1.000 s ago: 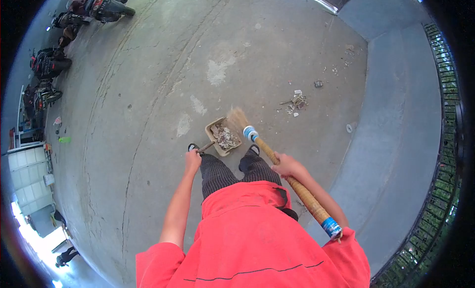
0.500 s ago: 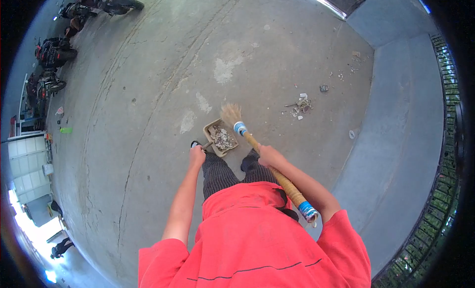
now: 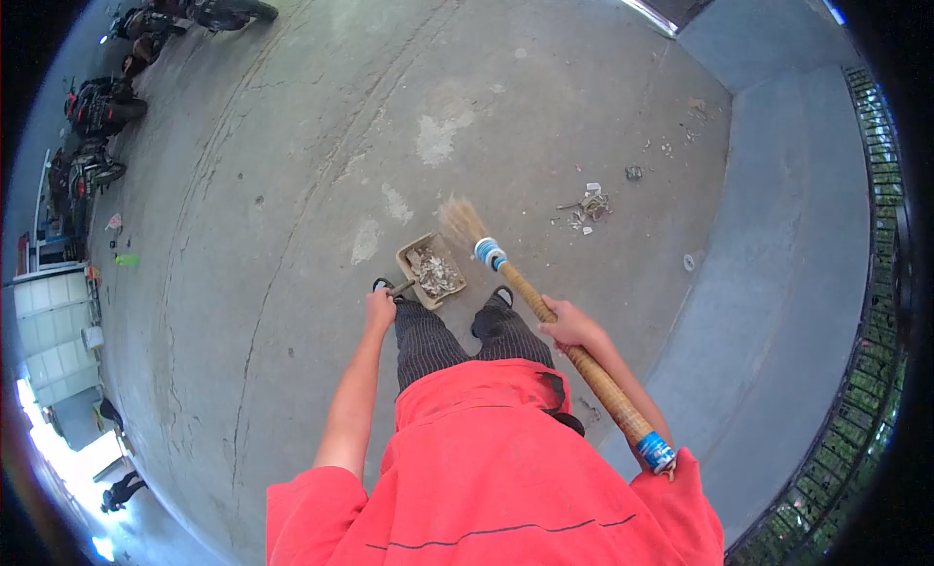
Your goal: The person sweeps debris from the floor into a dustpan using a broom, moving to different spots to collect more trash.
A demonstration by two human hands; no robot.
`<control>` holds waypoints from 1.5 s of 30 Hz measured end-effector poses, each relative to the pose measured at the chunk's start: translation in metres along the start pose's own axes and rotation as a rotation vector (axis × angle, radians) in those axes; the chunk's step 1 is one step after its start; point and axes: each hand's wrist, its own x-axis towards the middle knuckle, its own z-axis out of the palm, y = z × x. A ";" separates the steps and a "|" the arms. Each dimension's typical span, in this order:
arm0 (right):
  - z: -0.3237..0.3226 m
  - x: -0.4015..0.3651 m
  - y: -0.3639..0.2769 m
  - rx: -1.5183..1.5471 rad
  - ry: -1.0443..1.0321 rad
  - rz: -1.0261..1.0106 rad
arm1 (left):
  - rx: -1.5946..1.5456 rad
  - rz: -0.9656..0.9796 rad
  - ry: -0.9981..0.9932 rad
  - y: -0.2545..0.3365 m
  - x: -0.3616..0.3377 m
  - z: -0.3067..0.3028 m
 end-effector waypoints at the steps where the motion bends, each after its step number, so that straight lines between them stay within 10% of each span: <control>1: -0.003 0.003 0.001 0.005 0.053 0.008 | 0.015 0.018 0.008 -0.001 0.001 0.001; 8: 0.019 0.056 0.015 -0.084 0.124 0.033 | 0.048 -0.011 -0.013 0.007 0.006 0.010; 16: 0.018 0.021 0.028 0.350 -0.343 0.070 | 0.083 0.069 0.000 0.017 0.000 0.005; 33: -0.021 -0.009 0.135 0.417 0.273 0.208 | 0.096 0.107 -0.064 0.024 0.004 0.014; 45: 0.020 -0.007 0.103 0.197 -0.009 0.108 | 0.158 0.103 -0.059 0.040 0.002 0.013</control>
